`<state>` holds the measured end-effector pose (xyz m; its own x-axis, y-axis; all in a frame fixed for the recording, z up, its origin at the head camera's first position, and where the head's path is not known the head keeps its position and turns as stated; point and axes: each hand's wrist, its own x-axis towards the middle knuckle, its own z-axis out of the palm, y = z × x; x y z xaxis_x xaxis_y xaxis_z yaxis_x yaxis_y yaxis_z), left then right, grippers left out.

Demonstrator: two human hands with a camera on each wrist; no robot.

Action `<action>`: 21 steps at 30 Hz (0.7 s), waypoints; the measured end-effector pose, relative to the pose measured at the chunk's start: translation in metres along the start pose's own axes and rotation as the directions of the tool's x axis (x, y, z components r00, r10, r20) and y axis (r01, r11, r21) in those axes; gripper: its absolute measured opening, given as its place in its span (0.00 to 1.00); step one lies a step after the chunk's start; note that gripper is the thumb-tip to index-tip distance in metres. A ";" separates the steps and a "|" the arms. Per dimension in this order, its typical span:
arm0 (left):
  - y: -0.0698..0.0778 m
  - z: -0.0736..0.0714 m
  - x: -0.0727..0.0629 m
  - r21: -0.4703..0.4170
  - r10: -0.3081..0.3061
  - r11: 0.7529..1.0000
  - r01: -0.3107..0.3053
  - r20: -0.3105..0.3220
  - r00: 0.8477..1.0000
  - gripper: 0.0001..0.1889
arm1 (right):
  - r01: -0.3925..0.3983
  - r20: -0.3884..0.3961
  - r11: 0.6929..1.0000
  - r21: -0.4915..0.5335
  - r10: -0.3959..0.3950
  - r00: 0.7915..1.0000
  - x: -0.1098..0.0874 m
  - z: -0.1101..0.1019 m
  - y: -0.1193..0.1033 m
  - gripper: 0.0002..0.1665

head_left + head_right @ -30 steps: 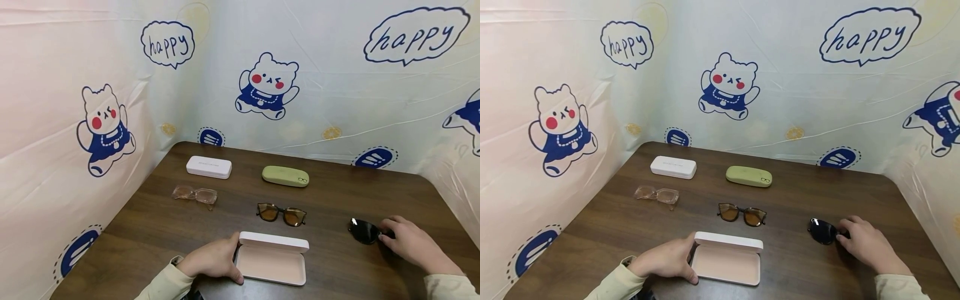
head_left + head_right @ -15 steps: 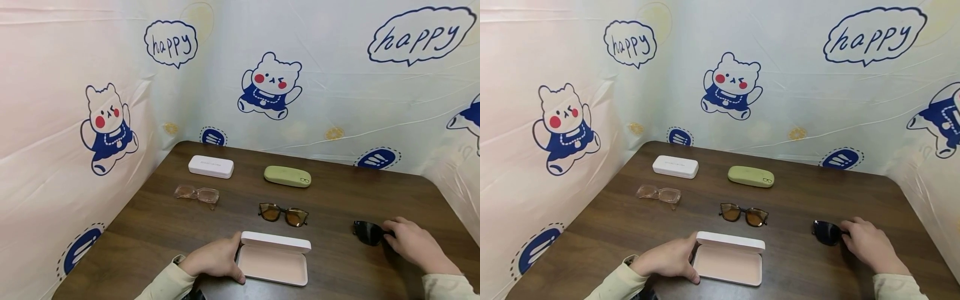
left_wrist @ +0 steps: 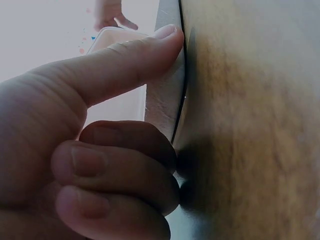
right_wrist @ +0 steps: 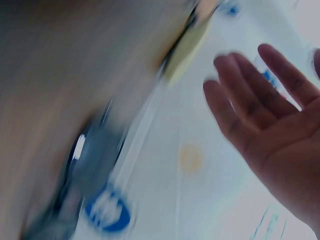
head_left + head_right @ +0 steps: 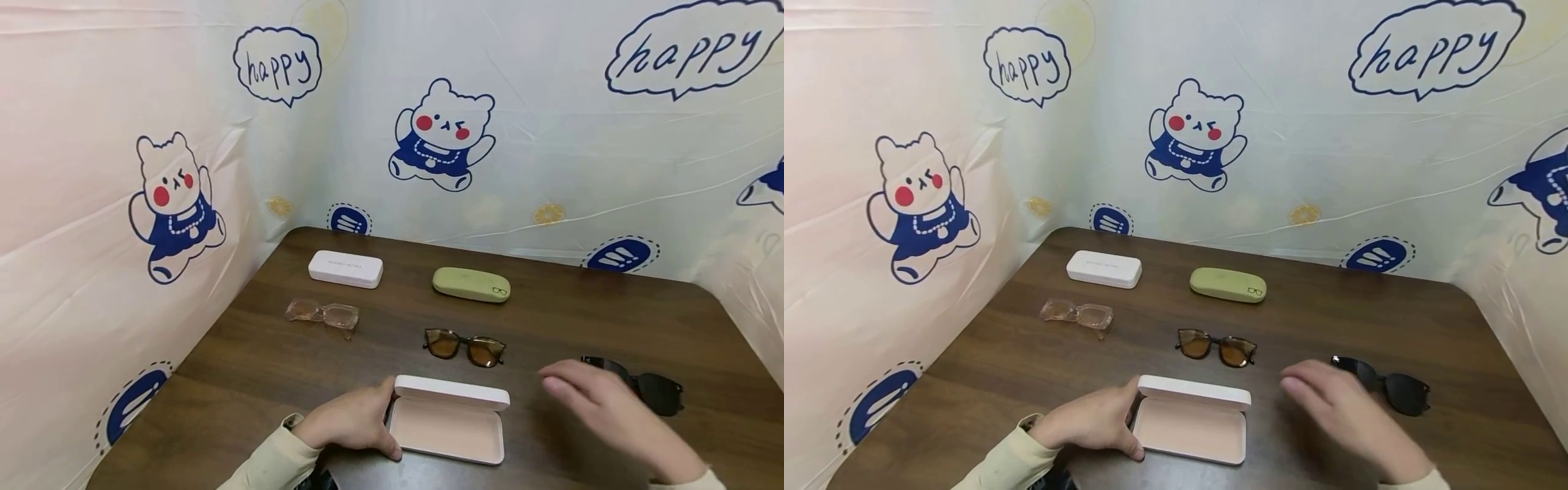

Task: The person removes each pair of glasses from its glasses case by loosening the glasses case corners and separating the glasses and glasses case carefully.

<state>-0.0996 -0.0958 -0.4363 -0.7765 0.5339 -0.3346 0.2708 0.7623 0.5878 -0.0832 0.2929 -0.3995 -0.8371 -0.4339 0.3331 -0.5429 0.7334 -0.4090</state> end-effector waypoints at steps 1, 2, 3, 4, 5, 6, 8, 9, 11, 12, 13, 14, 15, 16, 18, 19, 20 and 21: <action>0.000 0.000 -0.001 0.005 -0.002 1.000 0.002 -0.002 1.000 0.50 | 0.012 0.053 0.998 0.067 -0.015 0.998 0.003 0.006 -0.010 0.11; -0.001 0.000 -0.001 0.010 0.000 1.000 0.000 -0.005 1.000 0.49 | 0.011 0.110 0.992 0.128 -0.025 0.994 0.006 0.011 -0.018 0.13; -0.001 0.001 0.000 0.014 0.003 1.000 -0.003 -0.009 1.000 0.49 | 0.009 0.155 0.984 0.180 -0.037 0.987 0.009 0.016 -0.025 0.14; -0.001 0.001 0.000 0.018 0.007 1.000 -0.007 -0.013 1.000 0.48 | -0.001 0.197 0.974 0.224 -0.044 0.979 0.012 0.022 -0.031 0.16; -0.001 0.001 0.000 0.021 0.011 1.000 -0.011 -0.015 1.000 0.47 | -0.011 0.230 0.967 0.255 -0.050 0.972 0.015 0.027 -0.035 0.18; -0.001 0.002 -0.001 0.024 0.014 1.000 -0.014 -0.019 1.000 0.46 | -0.024 0.257 0.960 0.278 -0.050 0.965 0.018 0.032 -0.039 0.19; -0.001 0.002 -0.001 0.031 0.018 0.999 -0.017 -0.025 1.000 0.45 | -0.052 0.293 0.949 0.310 -0.043 0.955 0.025 0.041 -0.044 0.21; 0.000 0.001 -0.001 0.034 0.019 0.999 -0.018 -0.028 0.999 0.45 | -0.072 0.310 0.944 0.321 -0.032 0.950 0.028 0.045 -0.045 0.22; 0.001 0.001 -0.001 0.041 0.021 0.999 -0.019 -0.032 0.999 0.45 | -0.119 0.353 0.933 0.341 -0.009 0.936 0.034 0.049 -0.046 0.23; 0.001 0.001 -0.001 0.046 0.022 0.999 -0.021 -0.034 0.999 0.45 | -0.137 0.372 0.924 0.356 -0.006 0.928 0.037 0.051 -0.045 0.23; 0.001 0.001 -0.002 0.051 0.019 0.999 -0.018 -0.034 0.999 0.45 | -0.161 0.401 0.910 0.383 -0.007 0.916 0.040 0.052 -0.044 0.23; 0.002 0.001 -0.002 0.057 0.019 0.998 -0.017 -0.035 0.999 0.44 | -0.187 0.435 0.892 0.412 -0.012 0.900 0.042 0.052 -0.042 0.23; 0.002 0.001 -0.002 0.061 0.020 0.998 -0.018 -0.036 0.999 0.44 | -0.212 0.469 0.871 0.442 -0.024 0.883 0.044 0.052 -0.040 0.23; 0.002 0.002 -0.003 0.067 0.023 0.998 -0.021 -0.037 0.999 0.43 | -0.235 0.502 0.852 0.469 -0.038 0.864 0.045 0.052 -0.038 0.22; 0.002 0.002 -0.003 0.081 0.031 0.996 -0.028 -0.039 0.999 0.41 | -0.260 0.548 0.821 0.508 -0.075 0.833 0.046 0.052 -0.035 0.23; 0.002 0.003 -0.003 0.089 0.037 0.996 -0.033 -0.044 0.998 0.41 | -0.268 0.564 0.810 0.522 -0.093 0.820 0.046 0.052 -0.034 0.23; 0.001 0.003 -0.004 0.095 0.046 0.995 -0.041 -0.052 0.998 0.40 | -0.264 0.572 0.805 0.530 -0.110 0.813 0.045 0.052 -0.033 0.24; 0.001 0.004 -0.004 0.100 0.056 0.994 -0.050 -0.060 0.997 0.39 | -0.254 0.573 0.806 0.534 -0.125 0.810 0.045 0.052 -0.034 0.25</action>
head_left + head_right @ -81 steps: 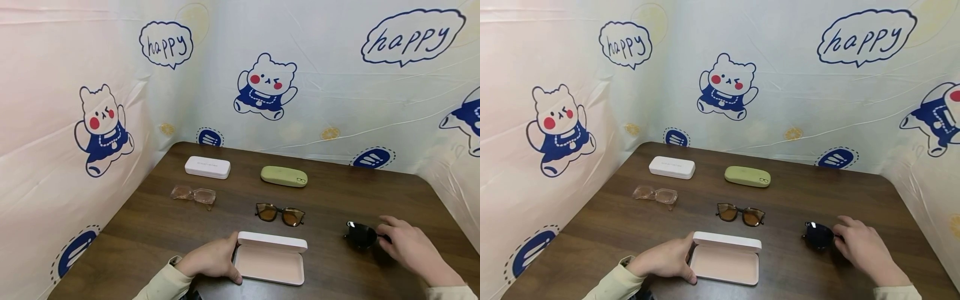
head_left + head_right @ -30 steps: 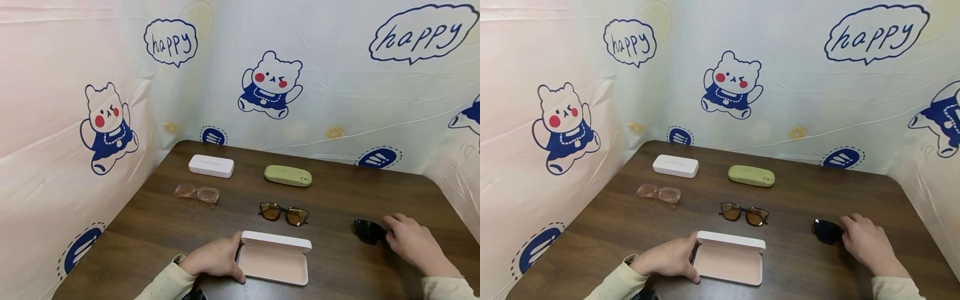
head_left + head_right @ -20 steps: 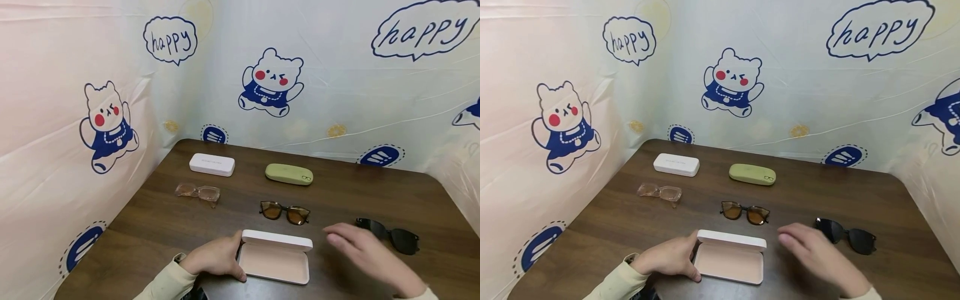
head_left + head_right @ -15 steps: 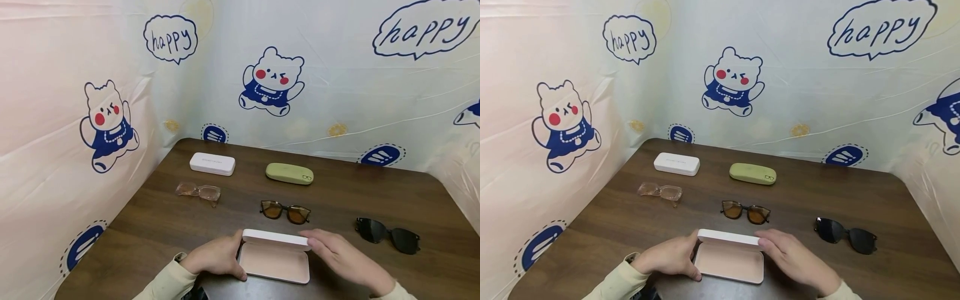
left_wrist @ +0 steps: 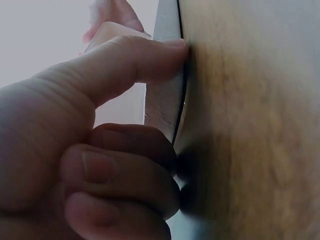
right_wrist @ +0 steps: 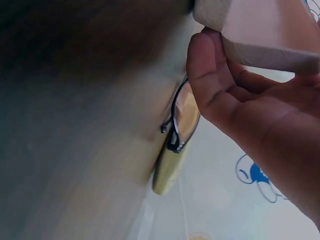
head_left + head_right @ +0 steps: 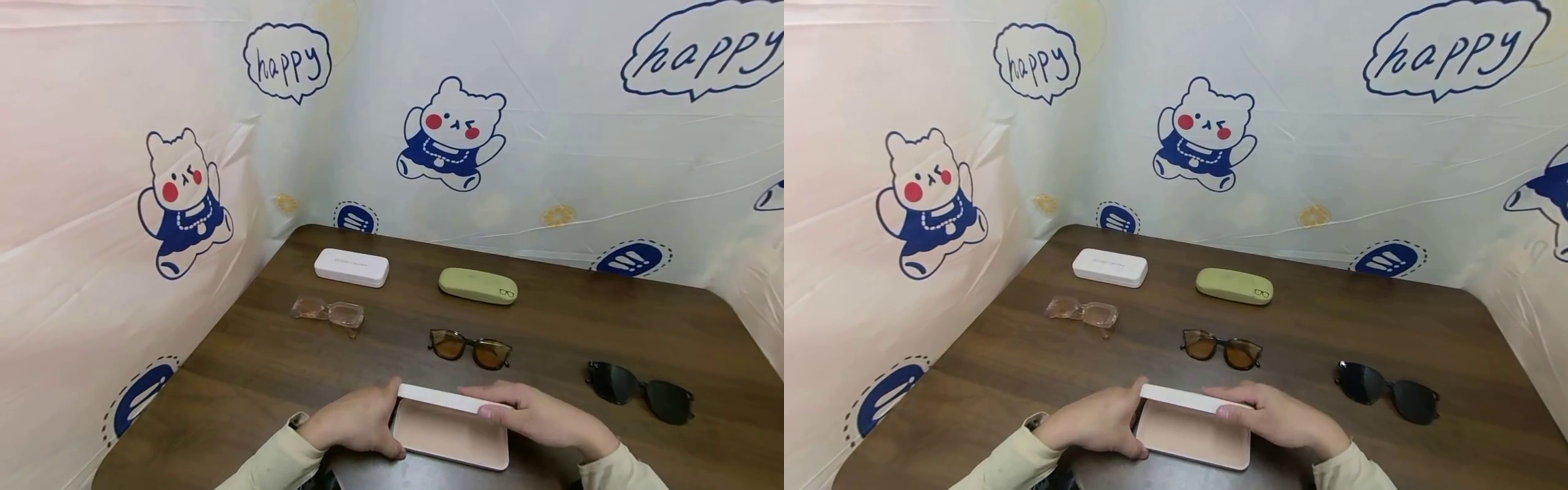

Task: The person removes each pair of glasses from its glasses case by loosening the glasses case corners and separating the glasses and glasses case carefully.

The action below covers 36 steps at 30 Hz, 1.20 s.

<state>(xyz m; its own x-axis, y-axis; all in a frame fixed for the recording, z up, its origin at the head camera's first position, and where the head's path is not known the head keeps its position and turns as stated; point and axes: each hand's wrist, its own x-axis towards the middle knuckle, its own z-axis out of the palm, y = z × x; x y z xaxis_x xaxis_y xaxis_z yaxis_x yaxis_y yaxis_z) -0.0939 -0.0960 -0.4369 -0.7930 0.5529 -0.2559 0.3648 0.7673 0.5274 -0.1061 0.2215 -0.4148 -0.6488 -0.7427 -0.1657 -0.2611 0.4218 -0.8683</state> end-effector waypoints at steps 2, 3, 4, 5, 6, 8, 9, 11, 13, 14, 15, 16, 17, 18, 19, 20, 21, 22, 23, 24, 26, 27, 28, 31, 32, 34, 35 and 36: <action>0.000 0.001 0.000 0.012 0.017 1.000 -0.017 -0.014 1.000 0.38 | 0.023 0.006 0.999 -0.026 -0.023 1.000 -0.002 0.002 -0.001 0.26; 0.001 0.001 -0.001 0.013 0.028 1.000 -0.028 -0.024 0.999 0.38 | 0.036 0.007 0.998 -0.044 -0.036 0.999 -0.003 0.004 -0.002 0.27; 0.001 0.001 -0.001 0.015 0.038 0.999 -0.037 -0.031 0.999 0.38 | 0.040 0.006 0.997 -0.069 -0.039 0.999 -0.004 0.006 -0.003 0.28; 0.001 0.002 -0.001 0.018 0.047 0.999 -0.046 -0.037 0.998 0.38 | 0.036 0.000 0.994 -0.105 -0.036 0.999 -0.005 0.008 -0.005 0.30; 0.002 0.002 -0.001 0.022 0.055 0.998 -0.054 -0.041 0.998 0.38 | 0.034 -0.011 0.984 -0.173 -0.036 0.999 -0.005 0.012 -0.006 0.32; 0.003 0.002 -0.001 0.032 0.067 0.997 -0.066 -0.041 0.997 0.38 | 0.033 -0.031 0.951 -0.307 -0.045 0.999 -0.006 0.020 -0.009 0.36; 0.003 0.002 -0.001 0.037 0.069 0.997 -0.068 -0.039 0.997 0.38 | 0.030 -0.043 0.927 -0.373 -0.050 0.998 -0.006 0.024 -0.010 0.38; 0.004 0.003 -0.001 0.047 0.070 0.997 -0.068 -0.035 0.997 0.39 | 0.013 -0.059 0.868 -0.496 -0.048 0.997 -0.006 0.031 -0.012 0.41; 0.005 0.002 -0.001 0.058 0.070 0.996 -0.068 -0.029 0.997 0.39 | -0.001 -0.061 0.823 -0.568 -0.041 0.997 -0.007 0.036 -0.014 0.42; 0.006 0.002 -0.002 0.066 0.074 0.995 -0.071 -0.030 0.997 0.39 | -0.009 -0.064 0.802 -0.598 -0.036 0.997 -0.007 0.038 -0.016 0.42; 0.006 0.002 -0.002 0.075 0.076 0.994 -0.074 -0.030 0.997 0.39 | -0.025 -0.066 0.782 -0.622 -0.021 0.998 -0.007 0.040 -0.017 0.42; 0.007 0.001 -0.003 0.086 0.079 0.993 -0.077 -0.026 0.997 0.39 | -0.040 -0.070 0.763 -0.645 -0.007 0.998 -0.007 0.042 -0.019 0.42; 0.007 0.001 -0.004 0.098 0.083 0.992 -0.081 -0.021 0.996 0.39 | -0.049 -0.072 0.744 -0.666 0.000 0.997 -0.007 0.043 -0.020 0.43; 0.007 0.000 -0.005 0.109 0.083 0.991 -0.081 -0.013 0.996 0.39 | -0.054 -0.080 0.726 -0.685 -0.001 0.997 -0.008 0.045 -0.021 0.43; 0.007 0.000 -0.005 0.115 0.083 0.990 -0.082 -0.004 0.997 0.39 | -0.056 -0.088 0.709 -0.703 -0.008 0.996 -0.008 0.047 -0.022 0.44; 0.007 0.000 -0.006 0.118 0.081 0.990 -0.081 0.005 0.997 0.40 | -0.059 -0.097 0.692 -0.719 -0.016 0.995 -0.009 0.049 -0.023 0.44; 0.007 -0.001 -0.006 0.113 0.076 0.991 -0.077 0.017 0.997 0.40 | -0.059 -0.102 0.682 -0.729 -0.023 0.994 -0.009 0.050 -0.023 0.45; 0.007 -0.001 -0.007 0.105 0.071 0.992 -0.073 0.027 0.997 0.41 | -0.059 -0.109 0.670 -0.740 -0.032 0.994 -0.010 0.051 -0.023 0.45; 0.007 -0.002 -0.007 0.092 0.068 0.993 -0.071 0.032 0.997 0.41 | -0.058 -0.113 0.661 -0.748 -0.041 0.993 -0.010 0.052 -0.024 0.45; 0.007 -0.003 -0.008 0.082 0.063 0.994 -0.066 0.036 0.997 0.42 | -0.058 -0.116 0.656 -0.752 -0.046 0.992 -0.010 0.053 -0.024 0.45; 0.008 -0.004 -0.008 0.075 0.053 0.996 -0.056 0.034 0.998 0.42 | -0.060 -0.119 0.652 -0.756 -0.046 0.992 -0.010 0.053 -0.024 0.45; 0.009 -0.004 -0.009 0.080 0.048 0.996 -0.050 0.029 0.998 0.42 | -0.059 -0.117 0.650 -0.757 -0.046 0.992 -0.010 0.054 -0.024 0.45; 0.010 -0.004 -0.009 0.099 0.052 0.994 -0.053 0.016 0.999 0.41 | -0.058 -0.115 0.651 -0.756 -0.045 0.992 -0.010 0.054 -0.024 0.45; 0.017 -0.004 -0.009 0.204 0.084 0.976 -0.076 -0.033 0.996 0.40 | -0.048 -0.104 0.654 -0.755 -0.047 0.994 -0.010 0.054 -0.023 0.44; 0.019 -0.003 -0.009 0.245 0.109 0.965 -0.093 -0.052 0.993 0.40 | -0.045 -0.098 0.653 -0.756 -0.044 0.994 -0.010 0.054 -0.023 0.44; 0.024 -0.002 -0.006 0.326 0.182 0.934 -0.148 -0.074 0.981 0.40 | -0.037 -0.079 0.658 -0.752 -0.034 0.996 -0.010 0.053 -0.023 0.45; 0.027 -0.001 -0.004 0.358 0.215 0.917 -0.175 -0.073 0.974 0.40 | -0.034 -0.068 0.660 -0.751 -0.026 0.997 -0.010 0.053 -0.023 0.45; 0.029 0.000 -0.002 0.383 0.248 0.901 -0.204 -0.069 0.966 0.40 | -0.031 -0.057 0.663 -0.748 -0.018 0.998 -0.010 0.052 -0.023 0.45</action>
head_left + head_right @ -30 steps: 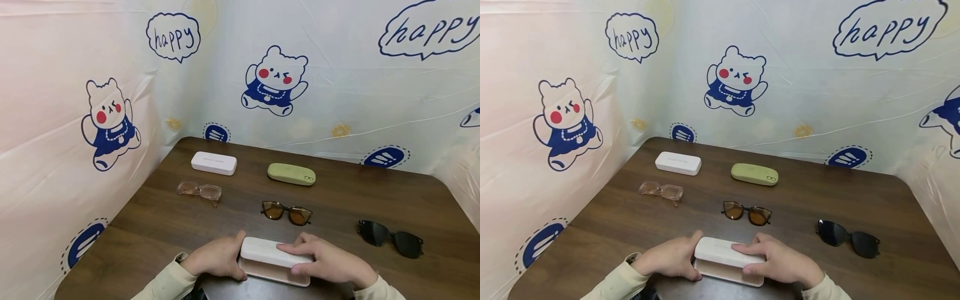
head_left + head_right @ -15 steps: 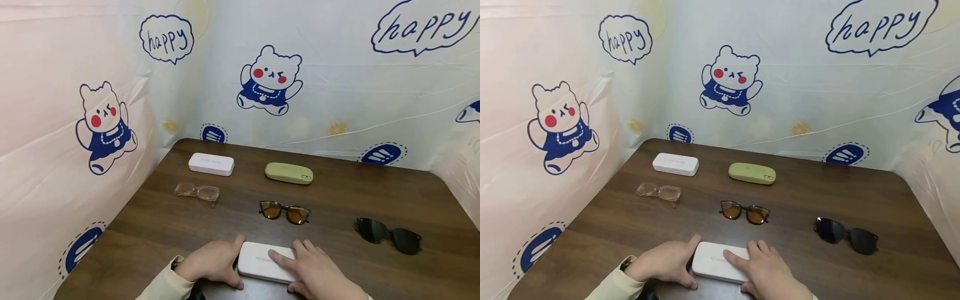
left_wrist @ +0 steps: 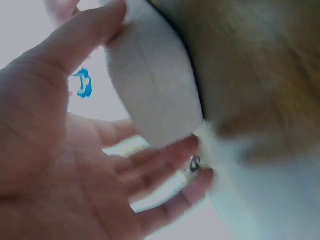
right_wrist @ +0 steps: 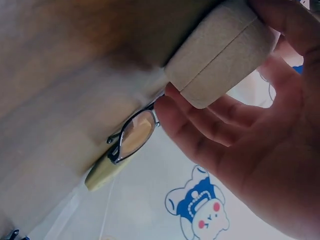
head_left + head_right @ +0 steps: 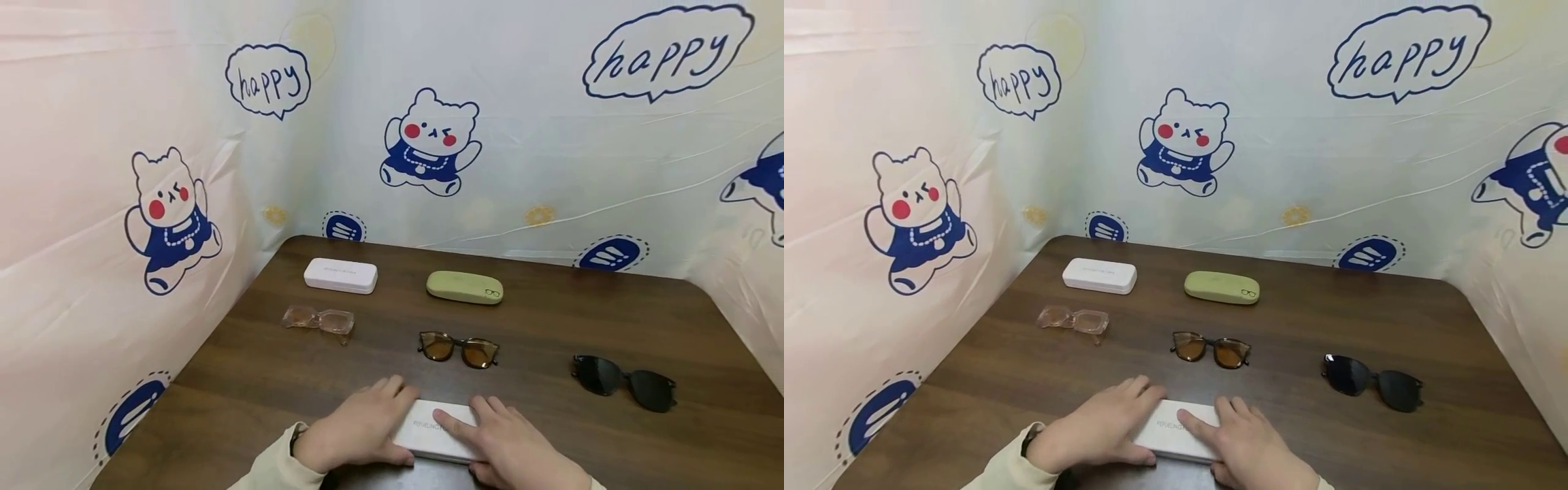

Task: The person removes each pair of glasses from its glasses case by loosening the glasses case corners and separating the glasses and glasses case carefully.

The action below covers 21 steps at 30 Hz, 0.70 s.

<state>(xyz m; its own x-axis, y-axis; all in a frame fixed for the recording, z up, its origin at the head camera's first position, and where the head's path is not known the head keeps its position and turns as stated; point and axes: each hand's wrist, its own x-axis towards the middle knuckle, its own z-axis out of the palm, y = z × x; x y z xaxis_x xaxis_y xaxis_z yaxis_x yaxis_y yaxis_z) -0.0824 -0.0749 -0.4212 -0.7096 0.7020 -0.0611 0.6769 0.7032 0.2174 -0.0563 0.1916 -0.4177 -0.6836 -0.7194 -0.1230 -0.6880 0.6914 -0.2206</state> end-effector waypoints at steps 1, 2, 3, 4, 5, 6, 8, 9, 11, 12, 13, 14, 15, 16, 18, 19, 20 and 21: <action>0.002 0.000 0.003 0.021 0.030 0.999 -0.030 -0.002 1.000 0.39 | 0.003 0.011 1.000 0.002 -0.003 1.000 0.000 0.000 0.001 0.45; 0.003 0.001 0.006 0.043 0.056 0.997 -0.056 0.000 0.998 0.38 | 0.004 0.024 1.000 0.011 -0.004 1.000 0.000 0.000 0.002 0.45; 0.003 0.001 0.009 0.058 0.076 0.995 -0.076 0.009 0.997 0.37 | 0.009 0.027 1.000 0.014 -0.010 1.000 0.000 0.000 0.002 0.45; 0.004 0.001 0.011 0.071 0.089 0.993 -0.090 0.016 0.996 0.37 | 0.014 0.028 1.000 0.012 -0.015 1.000 -0.001 0.000 0.003 0.45; 0.005 0.001 0.013 0.085 0.101 0.991 -0.103 0.022 0.995 0.36 | 0.018 0.025 1.000 0.008 -0.018 1.000 -0.001 0.000 0.004 0.45; 0.005 0.000 0.014 0.102 0.112 0.988 -0.114 0.024 0.993 0.36 | 0.022 0.019 1.000 0.000 -0.022 1.000 -0.003 0.000 0.005 0.45; 0.005 -0.001 0.017 0.141 0.141 0.980 -0.142 0.020 0.990 0.35 | 0.030 0.011 0.999 -0.010 -0.030 0.999 -0.005 0.001 0.007 0.45; 0.006 -0.001 0.019 0.159 0.158 0.974 -0.159 0.018 0.987 0.35 | 0.038 0.003 0.999 -0.022 -0.038 0.999 -0.007 0.001 0.008 0.45; 0.006 -0.003 0.022 0.189 0.191 0.963 -0.191 0.016 0.981 0.35 | 0.052 -0.004 0.998 -0.031 -0.052 0.999 -0.011 0.001 0.011 0.45; 0.007 -0.004 0.024 0.201 0.204 0.958 -0.204 0.018 0.979 0.35 | 0.055 -0.008 0.998 -0.032 -0.055 0.998 -0.013 0.000 0.013 0.44; 0.007 -0.005 0.025 0.212 0.216 0.953 -0.215 0.019 0.976 0.35 | 0.056 -0.011 0.998 -0.028 -0.056 0.998 -0.015 -0.001 0.014 0.44; 0.007 -0.007 0.027 0.217 0.225 0.950 -0.224 0.021 0.974 0.35 | 0.059 -0.019 0.998 -0.026 -0.059 0.998 -0.017 -0.003 0.016 0.43; 0.008 -0.009 0.029 0.221 0.233 0.947 -0.232 0.023 0.972 0.35 | 0.062 -0.036 0.997 -0.034 -0.063 0.997 -0.020 -0.004 0.017 0.43; 0.008 -0.011 0.031 0.226 0.241 0.944 -0.239 0.020 0.970 0.35 | 0.060 -0.050 0.998 -0.036 -0.061 0.997 -0.023 -0.006 0.019 0.42; 0.009 -0.016 0.035 0.233 0.261 0.938 -0.255 0.003 0.965 0.35 | 0.053 -0.093 0.997 -0.057 -0.058 0.994 -0.030 -0.011 0.022 0.43; 0.010 -0.019 0.038 0.234 0.272 0.936 -0.263 -0.007 0.962 0.35 | 0.057 -0.124 0.996 -0.075 -0.066 0.990 -0.033 -0.014 0.024 0.43; 0.010 -0.021 0.041 0.233 0.283 0.934 -0.271 -0.018 0.959 0.36 | 0.062 -0.162 0.993 -0.098 -0.077 0.984 -0.037 -0.016 0.026 0.43; 0.011 -0.024 0.044 0.232 0.293 0.932 -0.279 -0.027 0.956 0.36 | 0.062 -0.194 0.992 -0.113 -0.083 0.977 -0.040 -0.019 0.028 0.44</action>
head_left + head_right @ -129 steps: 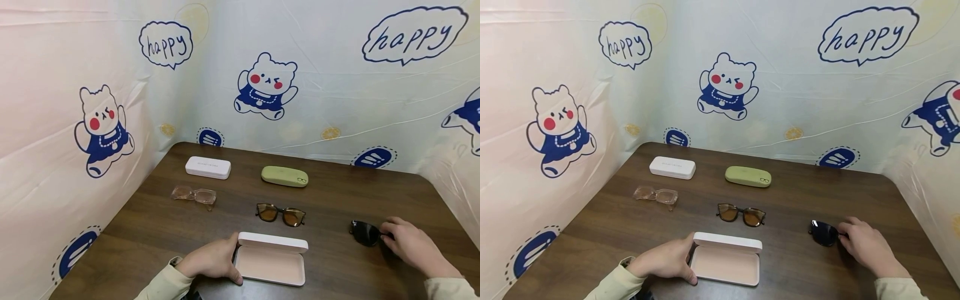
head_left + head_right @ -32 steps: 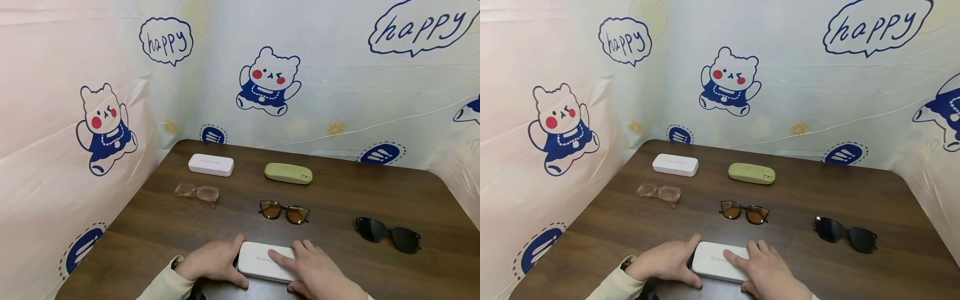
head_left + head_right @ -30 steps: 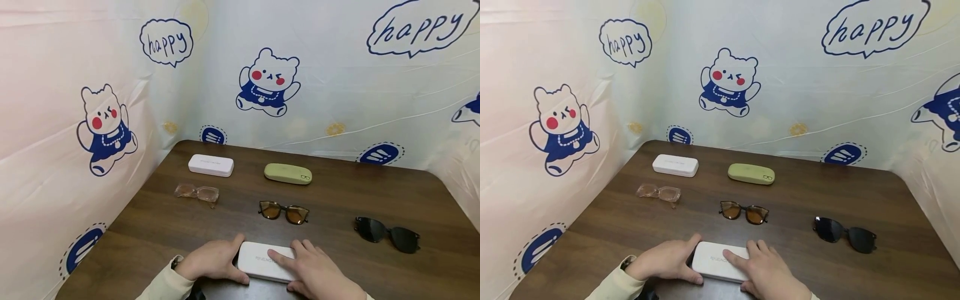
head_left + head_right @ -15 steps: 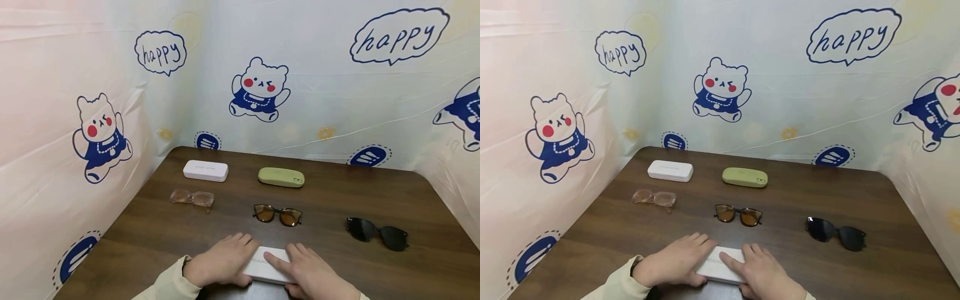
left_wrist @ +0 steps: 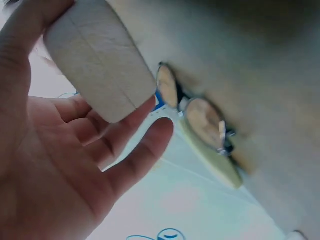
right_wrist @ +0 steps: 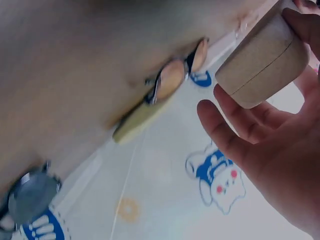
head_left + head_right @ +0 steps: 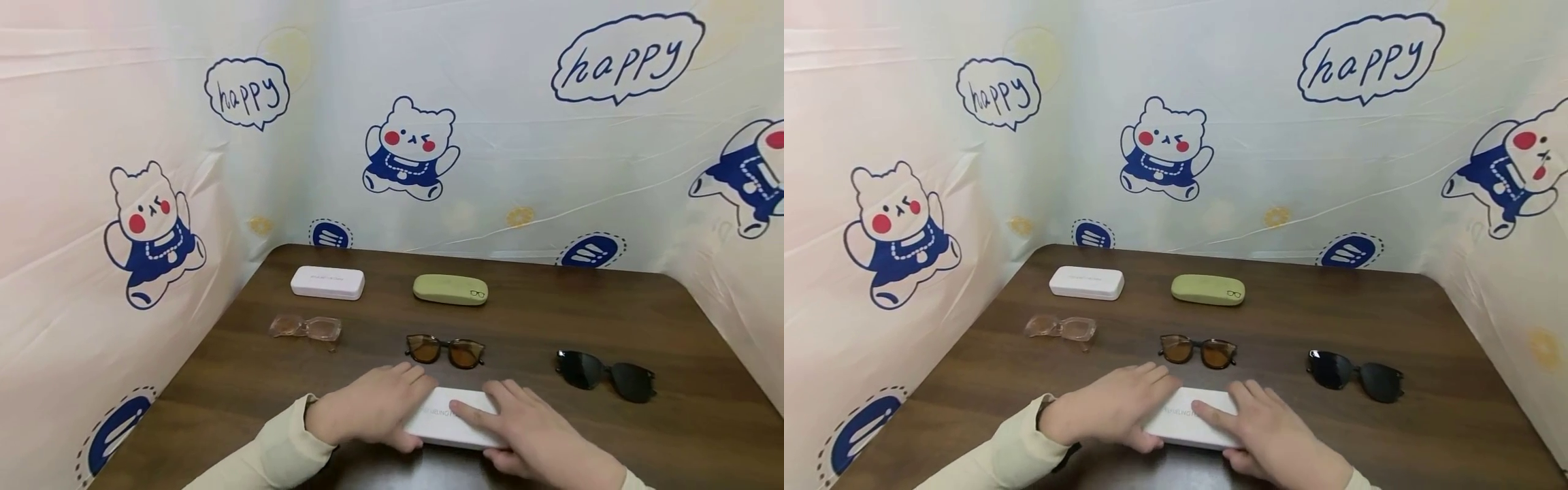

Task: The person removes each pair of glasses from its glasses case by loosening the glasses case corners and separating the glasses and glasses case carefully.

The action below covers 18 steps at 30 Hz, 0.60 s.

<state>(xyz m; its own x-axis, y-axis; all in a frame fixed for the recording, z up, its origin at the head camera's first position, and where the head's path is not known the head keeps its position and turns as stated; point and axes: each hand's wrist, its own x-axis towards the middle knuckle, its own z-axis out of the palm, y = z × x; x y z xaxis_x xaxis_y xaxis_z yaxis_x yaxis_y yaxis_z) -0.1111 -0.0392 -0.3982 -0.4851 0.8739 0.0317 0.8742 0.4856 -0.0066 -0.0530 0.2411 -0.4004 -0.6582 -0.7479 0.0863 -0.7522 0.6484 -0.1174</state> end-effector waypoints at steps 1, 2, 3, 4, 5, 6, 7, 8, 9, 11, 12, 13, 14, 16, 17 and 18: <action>-0.001 -0.002 0.004 0.000 0.008 1.000 -0.008 -0.013 1.000 0.36 | 0.001 -0.030 1.000 -0.006 -0.001 1.000 -0.003 -0.004 0.002 0.44; -0.002 -0.004 0.008 -0.005 0.018 1.000 -0.018 -0.026 1.000 0.36 | 0.004 -0.060 1.000 -0.010 -0.005 0.998 -0.005 -0.007 0.006 0.44; -0.003 -0.006 0.012 -0.009 0.027 1.000 -0.027 -0.036 0.999 0.36 | 0.002 -0.087 1.000 -0.005 -0.003 0.996 -0.008 -0.011 0.009 0.44; -0.004 -0.008 0.017 -0.006 0.037 0.999 -0.038 -0.048 0.998 0.36 | -0.003 -0.115 1.000 0.007 0.004 0.993 -0.011 -0.014 0.012 0.44; -0.005 -0.010 0.023 -0.003 0.047 0.999 -0.047 -0.058 0.997 0.36 | -0.020 -0.133 0.999 0.026 0.023 0.991 -0.013 -0.017 0.016 0.45; -0.006 -0.012 0.028 -0.003 0.054 0.999 -0.054 -0.068 0.996 0.36 | -0.042 -0.142 0.998 0.052 0.049 0.989 -0.016 -0.021 0.020 0.46; -0.007 -0.015 0.035 0.000 0.059 0.998 -0.059 -0.076 0.995 0.36 | -0.062 -0.153 0.996 0.072 0.072 0.986 -0.018 -0.025 0.024 0.47; -0.008 -0.017 0.041 0.001 0.063 0.998 -0.063 -0.080 0.995 0.37 | -0.084 -0.163 0.993 0.087 0.097 0.982 -0.020 -0.028 0.028 0.48; -0.008 -0.020 0.048 0.006 0.064 0.998 -0.064 -0.085 0.994 0.37 | -0.106 -0.177 0.990 0.098 0.122 0.977 -0.022 -0.031 0.031 0.49; -0.009 -0.025 0.062 0.005 0.060 0.998 -0.060 -0.084 0.995 0.37 | -0.154 -0.189 0.983 0.105 0.172 0.967 -0.026 -0.037 0.039 0.50; -0.011 -0.027 0.069 0.002 0.056 0.998 -0.056 -0.079 0.995 0.37 | -0.173 -0.193 0.979 0.104 0.190 0.962 -0.027 -0.040 0.044 0.50; -0.012 -0.029 0.076 -0.001 0.054 0.999 -0.054 -0.076 0.996 0.37 | -0.189 -0.201 0.977 0.102 0.206 0.958 -0.028 -0.042 0.048 0.49; -0.013 -0.031 0.083 -0.002 0.052 0.999 -0.052 -0.073 0.996 0.37 | -0.205 -0.206 0.974 0.102 0.222 0.953 -0.029 -0.044 0.052 0.48; -0.015 -0.034 0.097 -0.004 0.046 0.999 -0.047 -0.069 0.997 0.36 | -0.230 -0.207 0.968 0.103 0.247 0.947 -0.031 -0.048 0.060 0.47; -0.016 -0.035 0.104 -0.001 0.043 0.999 -0.044 -0.070 0.997 0.36 | -0.237 -0.208 0.965 0.108 0.255 0.944 -0.031 -0.050 0.065 0.46; -0.017 -0.036 0.110 -0.001 0.040 0.999 -0.040 -0.072 0.997 0.36 | -0.243 -0.206 0.963 0.114 0.263 0.943 -0.032 -0.053 0.070 0.46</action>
<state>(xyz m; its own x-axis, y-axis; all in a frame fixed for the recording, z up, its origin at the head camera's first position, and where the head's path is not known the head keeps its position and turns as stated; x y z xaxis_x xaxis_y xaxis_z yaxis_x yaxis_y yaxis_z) -0.1783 0.0480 -0.3587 -0.4472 0.8885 0.1033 0.8929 0.4502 -0.0066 -0.0863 0.3175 -0.3591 -0.8245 -0.5056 0.2539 -0.5607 0.7904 -0.2467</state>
